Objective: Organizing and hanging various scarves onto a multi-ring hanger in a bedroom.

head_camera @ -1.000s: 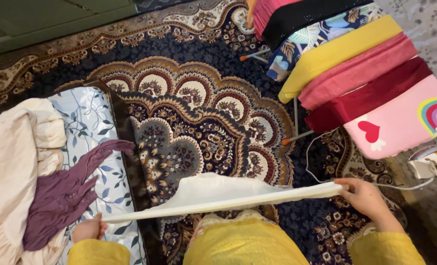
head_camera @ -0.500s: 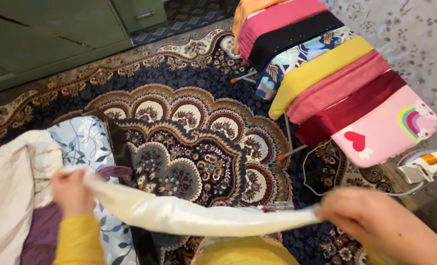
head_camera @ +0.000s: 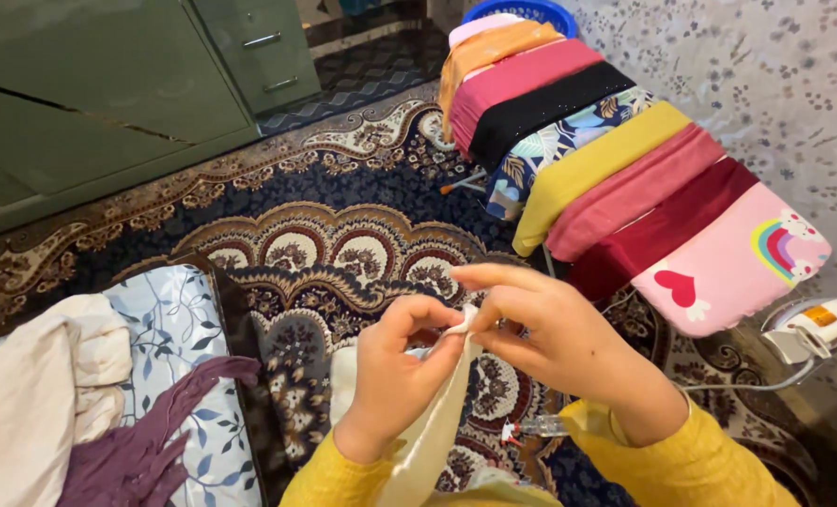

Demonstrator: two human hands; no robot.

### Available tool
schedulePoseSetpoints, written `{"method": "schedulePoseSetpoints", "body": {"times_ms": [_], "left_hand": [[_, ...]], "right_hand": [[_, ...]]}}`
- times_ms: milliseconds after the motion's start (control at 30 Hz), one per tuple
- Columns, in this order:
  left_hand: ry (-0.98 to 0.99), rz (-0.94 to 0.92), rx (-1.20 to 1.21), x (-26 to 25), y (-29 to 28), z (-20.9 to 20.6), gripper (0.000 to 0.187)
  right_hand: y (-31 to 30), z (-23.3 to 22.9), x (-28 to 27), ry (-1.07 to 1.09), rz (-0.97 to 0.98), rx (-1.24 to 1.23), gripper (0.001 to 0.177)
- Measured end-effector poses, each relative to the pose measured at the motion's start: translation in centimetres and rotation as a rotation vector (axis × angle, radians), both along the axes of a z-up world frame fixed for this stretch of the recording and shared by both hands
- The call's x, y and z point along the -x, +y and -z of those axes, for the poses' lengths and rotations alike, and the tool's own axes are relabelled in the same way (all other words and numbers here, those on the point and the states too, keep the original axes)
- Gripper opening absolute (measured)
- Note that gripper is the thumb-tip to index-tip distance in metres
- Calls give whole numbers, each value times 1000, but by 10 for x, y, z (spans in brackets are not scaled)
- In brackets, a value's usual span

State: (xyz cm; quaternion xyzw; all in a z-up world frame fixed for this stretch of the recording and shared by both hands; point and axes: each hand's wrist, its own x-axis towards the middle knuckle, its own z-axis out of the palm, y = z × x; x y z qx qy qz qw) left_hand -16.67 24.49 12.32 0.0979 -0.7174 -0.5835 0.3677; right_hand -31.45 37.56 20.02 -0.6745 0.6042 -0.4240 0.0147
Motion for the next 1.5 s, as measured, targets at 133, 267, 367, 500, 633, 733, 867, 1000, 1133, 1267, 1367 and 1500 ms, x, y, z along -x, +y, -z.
{"method": "schedulePoseSetpoints", "body": {"times_ms": [133,267,367,500,633,733,867,1000,1133,1267,1367,1500], "left_hand": [[-2,-16,102,0,1,-5,17],[-33,-118,163,0,3,-13,16],[-26,-160,248,6,-3,-8,22],[-286,-297,365,5,-34,34,31],[-490,-506,437,-20,-75,69,37],[-639,-615,435,-49,-102,78,31],[-803,-659,382,-77,-132,70,28],[-790,-385,112,-102,-163,81,26],[-415,215,-256,-129,-173,82,19],[-401,324,-213,-137,-153,38,18],[-472,314,118,-134,-138,10,25],[-765,265,409,-136,-116,-27,13]], "right_hand": [[-3,11,4,-146,-36,-129,13],[-4,11,7,-202,157,-217,13],[-4,8,8,-113,113,-181,12],[6,6,17,-167,176,-118,10],[26,14,39,-259,356,-147,9],[40,22,58,-267,380,-90,10],[56,25,76,-246,453,-67,8],[60,29,82,-164,548,-118,10],[74,37,97,-237,591,-109,20],[90,44,111,-196,605,-175,24],[94,43,112,-166,610,-239,21],[109,48,126,-198,565,-201,20]]}}
